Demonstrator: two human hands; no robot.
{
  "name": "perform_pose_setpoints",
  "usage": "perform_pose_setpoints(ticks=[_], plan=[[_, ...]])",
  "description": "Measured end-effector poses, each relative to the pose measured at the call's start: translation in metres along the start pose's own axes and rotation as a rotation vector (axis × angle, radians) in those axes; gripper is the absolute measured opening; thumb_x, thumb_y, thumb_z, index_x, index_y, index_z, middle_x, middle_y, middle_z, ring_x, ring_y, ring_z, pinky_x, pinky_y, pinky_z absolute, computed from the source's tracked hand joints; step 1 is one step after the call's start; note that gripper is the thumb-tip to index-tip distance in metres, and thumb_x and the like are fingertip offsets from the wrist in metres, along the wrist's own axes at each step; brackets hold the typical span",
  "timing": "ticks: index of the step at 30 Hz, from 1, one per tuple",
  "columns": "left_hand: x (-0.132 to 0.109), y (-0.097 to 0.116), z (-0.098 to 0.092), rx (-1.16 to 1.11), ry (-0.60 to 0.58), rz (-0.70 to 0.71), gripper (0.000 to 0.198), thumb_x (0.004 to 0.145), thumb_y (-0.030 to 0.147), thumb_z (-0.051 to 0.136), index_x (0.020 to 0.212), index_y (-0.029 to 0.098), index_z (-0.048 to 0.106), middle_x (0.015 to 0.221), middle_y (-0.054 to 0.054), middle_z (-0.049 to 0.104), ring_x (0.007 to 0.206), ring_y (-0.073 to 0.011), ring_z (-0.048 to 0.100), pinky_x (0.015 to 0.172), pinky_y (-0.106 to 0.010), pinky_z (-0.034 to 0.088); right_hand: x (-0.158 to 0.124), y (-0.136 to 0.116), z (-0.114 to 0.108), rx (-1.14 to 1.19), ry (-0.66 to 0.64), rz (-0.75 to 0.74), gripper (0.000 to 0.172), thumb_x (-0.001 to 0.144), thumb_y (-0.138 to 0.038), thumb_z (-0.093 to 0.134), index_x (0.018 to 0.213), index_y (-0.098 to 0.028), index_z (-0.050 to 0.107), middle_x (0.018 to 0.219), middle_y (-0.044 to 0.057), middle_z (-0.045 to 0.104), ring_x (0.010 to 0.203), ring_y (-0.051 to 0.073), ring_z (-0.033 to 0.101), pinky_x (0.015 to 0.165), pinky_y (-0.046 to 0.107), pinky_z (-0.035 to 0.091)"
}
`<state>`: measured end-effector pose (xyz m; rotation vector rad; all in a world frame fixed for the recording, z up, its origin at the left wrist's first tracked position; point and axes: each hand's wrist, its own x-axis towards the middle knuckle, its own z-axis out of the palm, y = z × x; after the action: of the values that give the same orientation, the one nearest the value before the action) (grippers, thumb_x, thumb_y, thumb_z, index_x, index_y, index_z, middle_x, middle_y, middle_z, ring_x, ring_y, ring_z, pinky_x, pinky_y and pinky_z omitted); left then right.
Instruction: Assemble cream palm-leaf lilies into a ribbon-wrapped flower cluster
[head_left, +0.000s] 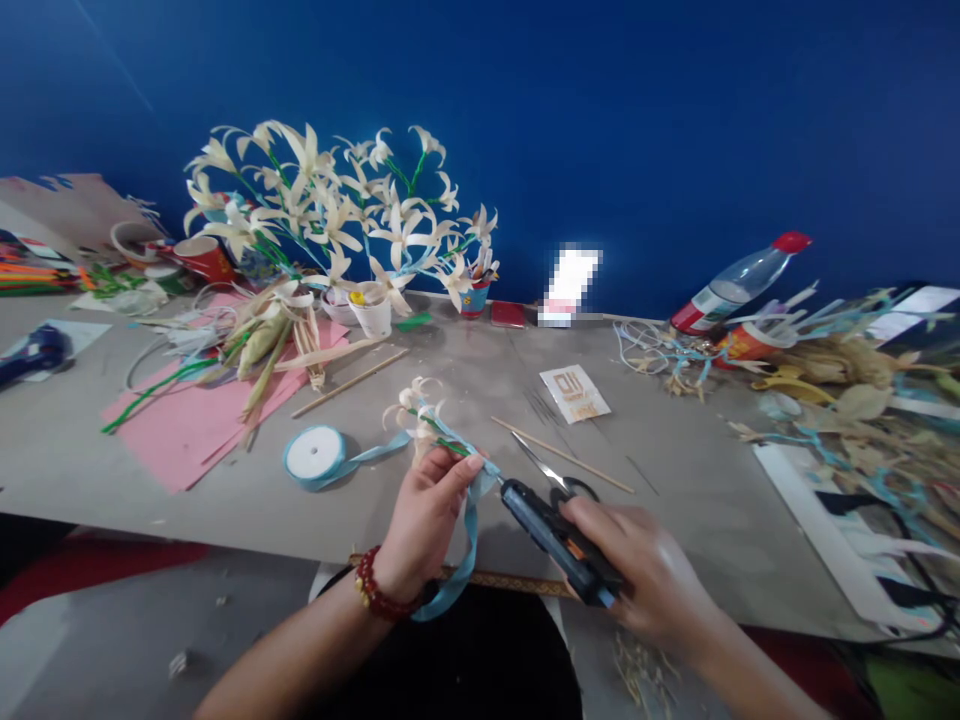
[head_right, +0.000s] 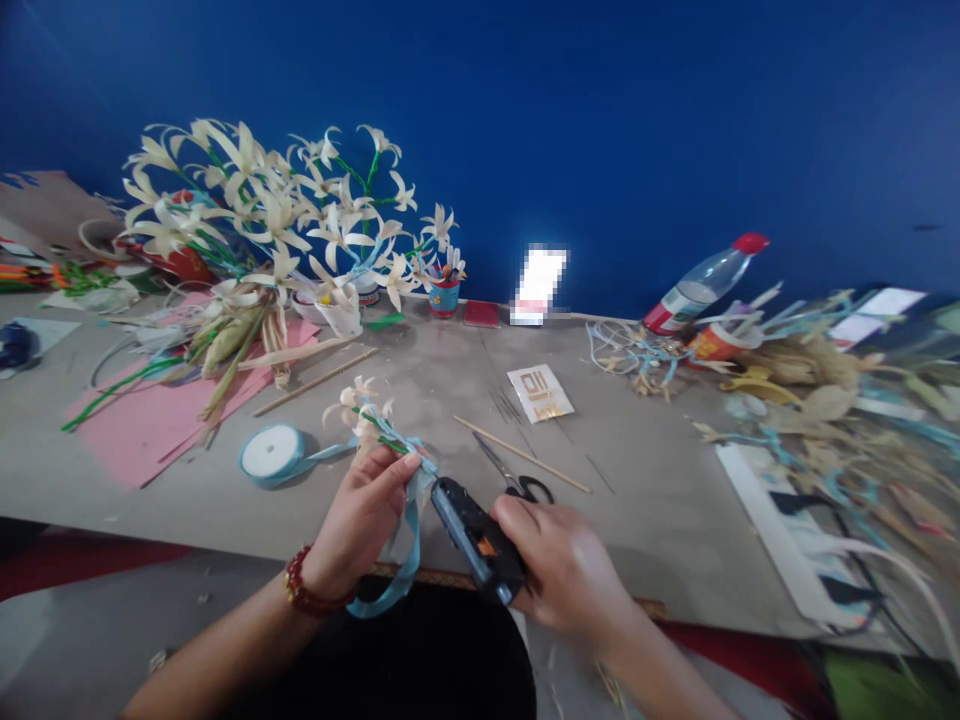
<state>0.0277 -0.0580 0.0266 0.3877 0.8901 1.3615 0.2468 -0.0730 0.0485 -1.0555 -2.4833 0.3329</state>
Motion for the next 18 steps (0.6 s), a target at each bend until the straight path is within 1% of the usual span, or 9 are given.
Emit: perform_pose_setpoints(ticks=[3,5,8,14,16,18], plan=[[0.0,-0.002,-0.001,0.023,0.005,0.0,0.018,0.067,0.029,0.086,0.074,0.016,0.076,0.076,-0.003,0.071,0.074,-0.0115,0.061,0.073,-0.021,0.046,0.004,-0.004,-0.004,0.016,0.007,-0.014,0.009,0.084,-0.026,0.049,0.093,-0.022,0.048,0.068,0.002,0.064,0.056,0.019,0.06,0.052,0.028,0.035],[-0.001,-0.003,-0.001,0.046,0.007,0.0,0.018,0.068,0.03,0.085,0.075,0.016,0.076,0.076,-0.003,0.07,0.073,-0.0117,0.06,0.072,-0.021,0.045,0.009,-0.008,-0.006,0.006,-0.017,-0.024,0.008,0.086,-0.027,0.048,0.092,-0.022,0.047,0.067,0.002,0.063,0.055,0.019,0.06,0.051,0.028,0.035],[-0.002,-0.003,-0.001,0.04,-0.004,0.003,0.016,0.069,0.029,0.084,0.076,0.016,0.076,0.076,-0.003,0.07,0.075,-0.0124,0.06,0.074,-0.022,0.046,0.012,-0.01,-0.007,-0.023,-0.046,-0.022,0.008,0.085,-0.027,0.048,0.091,-0.023,0.046,0.068,0.002,0.065,0.056,0.019,0.061,0.051,0.028,0.036],[-0.001,0.0,-0.001,0.003,-0.006,0.005,0.015,0.069,0.027,0.085,0.076,0.017,0.076,0.078,-0.003,0.071,0.079,-0.0132,0.062,0.078,-0.022,0.047,0.003,-0.006,-0.004,-0.029,-0.031,0.0,0.011,0.084,-0.026,0.049,0.094,-0.023,0.048,0.07,0.003,0.065,0.058,0.021,0.062,0.052,0.029,0.037],[0.0,0.0,-0.002,0.013,-0.003,0.015,0.016,0.069,0.027,0.084,0.076,0.017,0.076,0.079,-0.003,0.071,0.077,-0.0127,0.061,0.075,-0.022,0.047,-0.001,-0.005,-0.008,-0.012,-0.029,0.013,0.012,0.084,-0.026,0.05,0.096,-0.023,0.049,0.071,0.003,0.066,0.06,0.021,0.063,0.053,0.028,0.039],[0.0,0.0,-0.005,0.045,0.015,0.018,0.017,0.07,0.029,0.084,0.076,0.016,0.075,0.076,-0.002,0.071,0.07,-0.0106,0.059,0.067,-0.02,0.045,-0.004,-0.003,-0.014,0.014,-0.019,0.03,0.015,0.086,-0.026,0.051,0.1,-0.023,0.05,0.071,0.001,0.066,0.058,0.019,0.063,0.053,0.027,0.04]])
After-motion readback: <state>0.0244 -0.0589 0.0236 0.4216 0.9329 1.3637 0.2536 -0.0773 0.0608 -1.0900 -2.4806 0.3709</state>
